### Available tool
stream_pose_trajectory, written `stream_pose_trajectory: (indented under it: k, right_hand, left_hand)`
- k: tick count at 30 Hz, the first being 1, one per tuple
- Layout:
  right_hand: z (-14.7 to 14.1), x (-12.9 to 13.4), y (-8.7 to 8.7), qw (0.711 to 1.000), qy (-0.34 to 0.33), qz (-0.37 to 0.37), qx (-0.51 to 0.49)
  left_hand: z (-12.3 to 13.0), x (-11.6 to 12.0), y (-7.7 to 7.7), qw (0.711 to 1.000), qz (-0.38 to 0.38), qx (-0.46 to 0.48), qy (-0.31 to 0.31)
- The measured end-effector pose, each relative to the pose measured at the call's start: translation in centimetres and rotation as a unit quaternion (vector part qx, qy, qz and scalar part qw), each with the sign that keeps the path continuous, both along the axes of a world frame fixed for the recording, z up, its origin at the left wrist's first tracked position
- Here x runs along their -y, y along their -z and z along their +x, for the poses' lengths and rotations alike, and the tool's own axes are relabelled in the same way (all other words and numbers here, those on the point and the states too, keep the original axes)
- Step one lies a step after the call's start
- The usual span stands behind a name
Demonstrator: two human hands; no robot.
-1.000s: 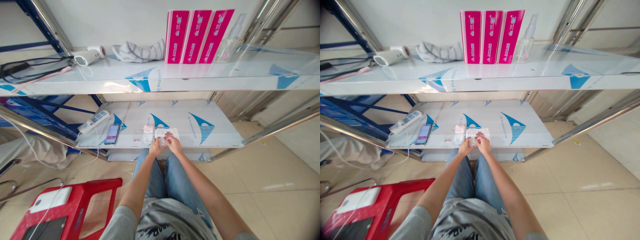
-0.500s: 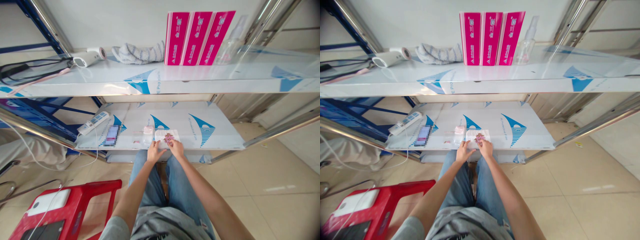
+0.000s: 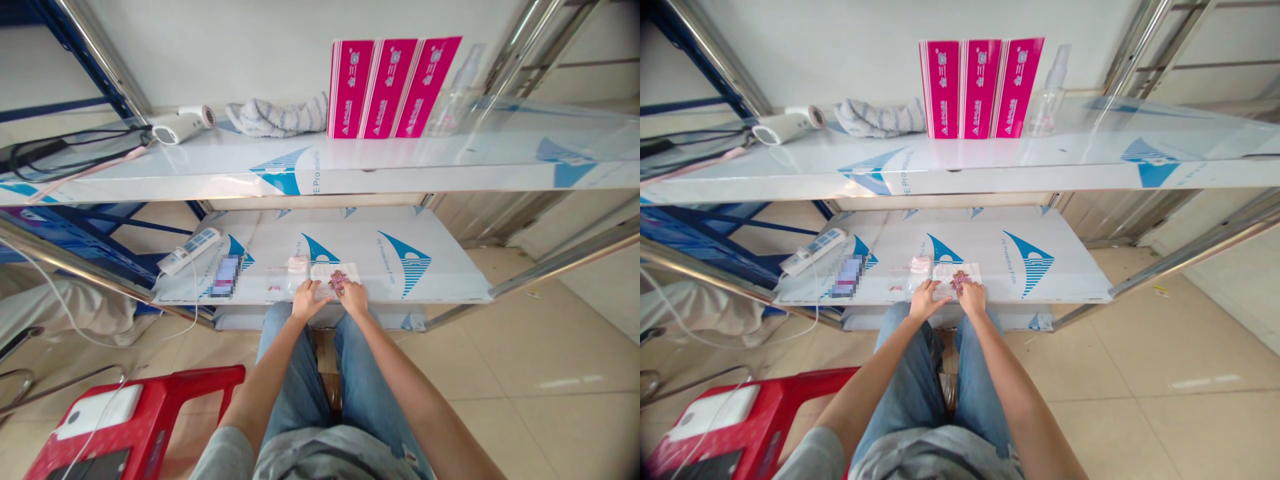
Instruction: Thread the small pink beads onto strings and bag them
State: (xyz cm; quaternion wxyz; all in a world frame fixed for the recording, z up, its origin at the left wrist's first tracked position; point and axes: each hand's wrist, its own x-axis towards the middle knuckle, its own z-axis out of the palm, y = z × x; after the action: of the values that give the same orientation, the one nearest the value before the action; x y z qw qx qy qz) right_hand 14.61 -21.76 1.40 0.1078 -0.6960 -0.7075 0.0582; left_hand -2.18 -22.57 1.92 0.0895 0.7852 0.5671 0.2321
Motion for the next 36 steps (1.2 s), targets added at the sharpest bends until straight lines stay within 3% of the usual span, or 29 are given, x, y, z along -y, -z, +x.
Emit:
stream_pose_trajectory:
  k: [4, 7, 12, 20, 23, 28, 36]
  right_hand:
    - [-0.2, -0.1, 0.0, 1.0, -0.022, -0.004, 0.012]
    - [-0.5, 0.0, -0.1, 0.999, -0.035, 0.01, -0.009]
    - [-0.5, 0.3, -0.2, 0.991, -0.024, 0.039, -0.124]
    - [-0.3, 0.4, -0.3, 0.967, -0.082, 0.046, -0.237]
    - [-0.1, 0.2, -0.2, 0.961, -0.051, 0.057, -0.265]
    - [0.3, -0.1, 0.2, 0.97, 0.034, 0.062, -0.234]
    - [-0.6, -0.5, -0.4, 0.99, 0.05, 0.0, -0.134]
  left_hand:
    - [0.2, -0.7, 0.0, 0.999, -0.039, -0.014, 0.016]
    - [0.3, -0.9, 0.5, 0.998, -0.059, 0.006, -0.005]
    - [0.6, -0.7, 1.1, 0.998, -0.066, 0.006, 0.003]
    - [1.3, -0.6, 0.9, 0.998, -0.047, 0.007, 0.033]
    - [1.4, -0.6, 0.8, 0.999, -0.043, 0.01, 0.023]
    - [1.2, -0.4, 1.0, 0.999, -0.037, 0.02, -0.004]
    - [0.6, -0.5, 2.0, 0.994, -0.068, 0.089, 0.005]
